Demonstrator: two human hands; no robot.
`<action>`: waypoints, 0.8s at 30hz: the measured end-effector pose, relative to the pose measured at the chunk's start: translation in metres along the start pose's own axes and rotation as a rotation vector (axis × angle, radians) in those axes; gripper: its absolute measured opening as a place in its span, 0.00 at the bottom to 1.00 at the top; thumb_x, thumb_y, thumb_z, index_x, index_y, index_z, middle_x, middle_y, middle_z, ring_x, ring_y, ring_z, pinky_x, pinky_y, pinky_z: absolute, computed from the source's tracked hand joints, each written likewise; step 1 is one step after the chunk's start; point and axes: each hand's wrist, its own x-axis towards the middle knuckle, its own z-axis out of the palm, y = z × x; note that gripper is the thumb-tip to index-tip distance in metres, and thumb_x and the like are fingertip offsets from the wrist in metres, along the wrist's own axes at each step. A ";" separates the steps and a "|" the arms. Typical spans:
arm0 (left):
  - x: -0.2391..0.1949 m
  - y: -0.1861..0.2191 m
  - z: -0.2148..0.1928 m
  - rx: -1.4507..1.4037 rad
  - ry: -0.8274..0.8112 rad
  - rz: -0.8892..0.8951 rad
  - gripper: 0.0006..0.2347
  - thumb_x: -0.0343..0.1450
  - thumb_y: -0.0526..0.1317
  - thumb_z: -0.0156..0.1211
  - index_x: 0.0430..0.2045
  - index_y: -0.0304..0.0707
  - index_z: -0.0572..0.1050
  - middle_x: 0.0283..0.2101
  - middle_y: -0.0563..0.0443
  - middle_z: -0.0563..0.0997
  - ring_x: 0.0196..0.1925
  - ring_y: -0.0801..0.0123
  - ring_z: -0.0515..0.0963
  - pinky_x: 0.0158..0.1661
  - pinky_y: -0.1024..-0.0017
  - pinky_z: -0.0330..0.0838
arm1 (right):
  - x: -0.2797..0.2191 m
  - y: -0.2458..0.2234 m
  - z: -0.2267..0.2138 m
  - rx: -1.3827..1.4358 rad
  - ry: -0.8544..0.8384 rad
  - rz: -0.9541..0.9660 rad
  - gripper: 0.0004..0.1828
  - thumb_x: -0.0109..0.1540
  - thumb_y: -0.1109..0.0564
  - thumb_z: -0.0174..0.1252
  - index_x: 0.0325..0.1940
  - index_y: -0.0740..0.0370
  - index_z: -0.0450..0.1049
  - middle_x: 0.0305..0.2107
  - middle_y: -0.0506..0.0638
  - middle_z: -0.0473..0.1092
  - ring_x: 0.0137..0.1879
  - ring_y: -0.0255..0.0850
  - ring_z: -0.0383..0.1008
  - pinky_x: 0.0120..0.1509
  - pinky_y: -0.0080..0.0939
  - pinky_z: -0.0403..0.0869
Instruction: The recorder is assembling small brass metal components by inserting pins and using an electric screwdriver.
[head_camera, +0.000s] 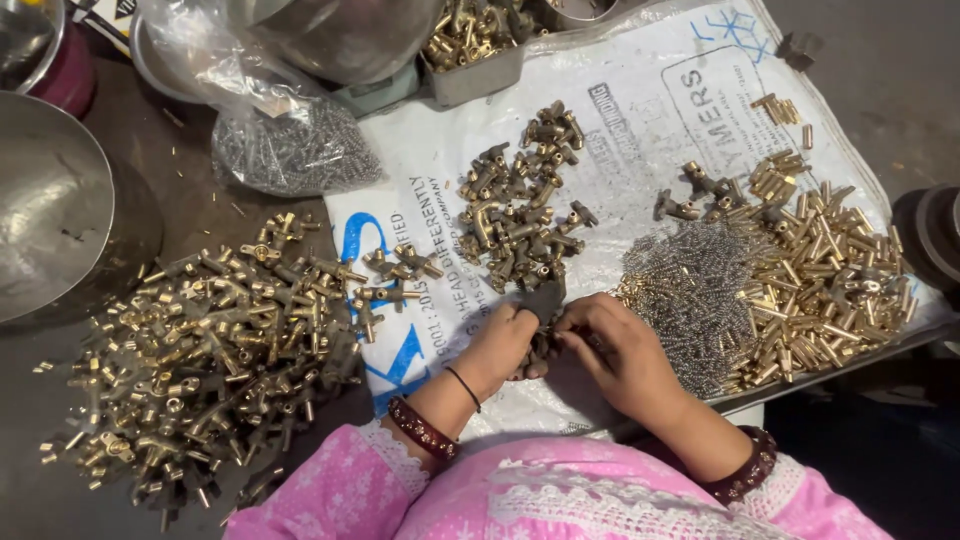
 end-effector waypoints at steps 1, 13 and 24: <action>0.001 -0.001 -0.001 0.001 -0.022 0.008 0.11 0.74 0.38 0.42 0.34 0.31 0.74 0.20 0.50 0.76 0.14 0.70 0.72 0.14 0.74 0.64 | 0.000 0.001 0.000 0.017 -0.012 -0.004 0.09 0.59 0.65 0.64 0.42 0.65 0.73 0.40 0.54 0.73 0.46 0.47 0.78 0.50 0.42 0.77; -0.001 -0.002 -0.002 0.260 0.040 0.029 0.14 0.72 0.40 0.47 0.23 0.24 0.74 0.18 0.48 0.73 0.14 0.68 0.74 0.15 0.70 0.68 | 0.008 -0.007 0.001 0.005 -0.052 0.080 0.11 0.55 0.63 0.68 0.38 0.65 0.74 0.36 0.52 0.73 0.42 0.46 0.78 0.47 0.42 0.76; -0.022 0.023 0.014 0.193 -0.091 0.014 0.21 0.77 0.50 0.46 0.23 0.31 0.76 0.18 0.52 0.75 0.11 0.73 0.69 0.14 0.73 0.60 | -0.012 0.038 -0.061 0.222 -0.108 0.359 0.06 0.58 0.61 0.65 0.40 0.62 0.80 0.37 0.48 0.80 0.46 0.36 0.82 0.55 0.37 0.79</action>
